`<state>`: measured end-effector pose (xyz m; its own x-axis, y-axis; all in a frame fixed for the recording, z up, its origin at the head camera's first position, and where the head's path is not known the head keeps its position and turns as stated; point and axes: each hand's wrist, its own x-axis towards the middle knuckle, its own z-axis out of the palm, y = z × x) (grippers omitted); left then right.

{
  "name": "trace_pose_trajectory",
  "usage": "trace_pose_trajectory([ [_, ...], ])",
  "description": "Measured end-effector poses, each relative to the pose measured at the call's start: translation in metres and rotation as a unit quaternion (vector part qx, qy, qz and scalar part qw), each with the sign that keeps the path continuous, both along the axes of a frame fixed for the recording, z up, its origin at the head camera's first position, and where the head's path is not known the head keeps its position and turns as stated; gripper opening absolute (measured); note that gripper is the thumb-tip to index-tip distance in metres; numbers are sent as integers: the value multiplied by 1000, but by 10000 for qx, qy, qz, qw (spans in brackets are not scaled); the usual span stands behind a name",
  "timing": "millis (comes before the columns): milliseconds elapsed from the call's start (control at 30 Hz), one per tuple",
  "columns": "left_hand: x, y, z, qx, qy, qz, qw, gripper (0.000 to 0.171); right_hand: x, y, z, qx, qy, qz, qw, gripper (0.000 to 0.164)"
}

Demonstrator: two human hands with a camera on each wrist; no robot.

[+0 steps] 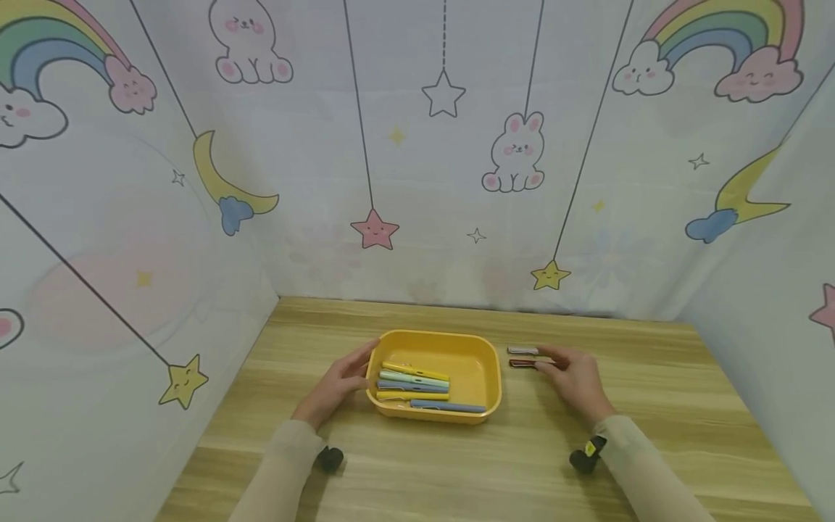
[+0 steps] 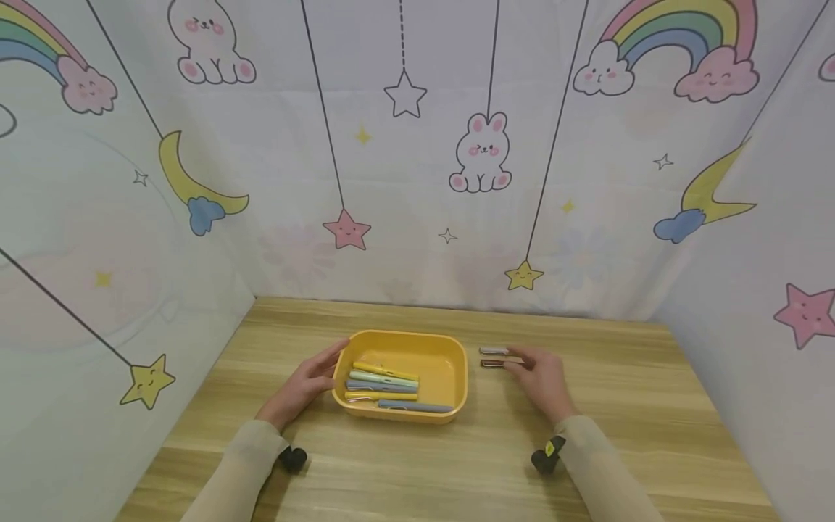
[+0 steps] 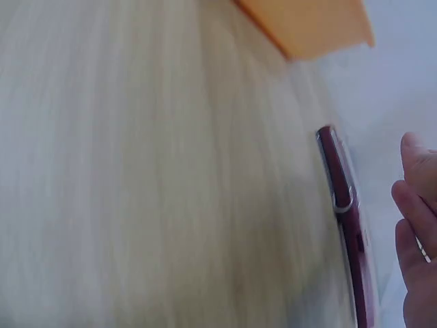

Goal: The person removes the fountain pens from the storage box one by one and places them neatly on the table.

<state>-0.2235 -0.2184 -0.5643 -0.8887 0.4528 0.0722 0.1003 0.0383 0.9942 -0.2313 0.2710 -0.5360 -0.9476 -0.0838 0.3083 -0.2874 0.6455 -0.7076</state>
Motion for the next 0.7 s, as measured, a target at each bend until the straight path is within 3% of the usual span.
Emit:
trace_pose_trajectory([
  [167, 1, 1, 1, 22, -36, 21, 10000, 77, 2, -15, 14, -506, -646, 81, 9966, 37],
  [433, 1, 1, 2, 5, -58, 4, 10000, 78, -2, -43, 25, -1451, -856, 563, 9841, 36],
  [700, 0, 0, 0, -56, -95, 42, 9999, 78, -5, -66, 33, -1340, -820, 581, 9859, 38],
])
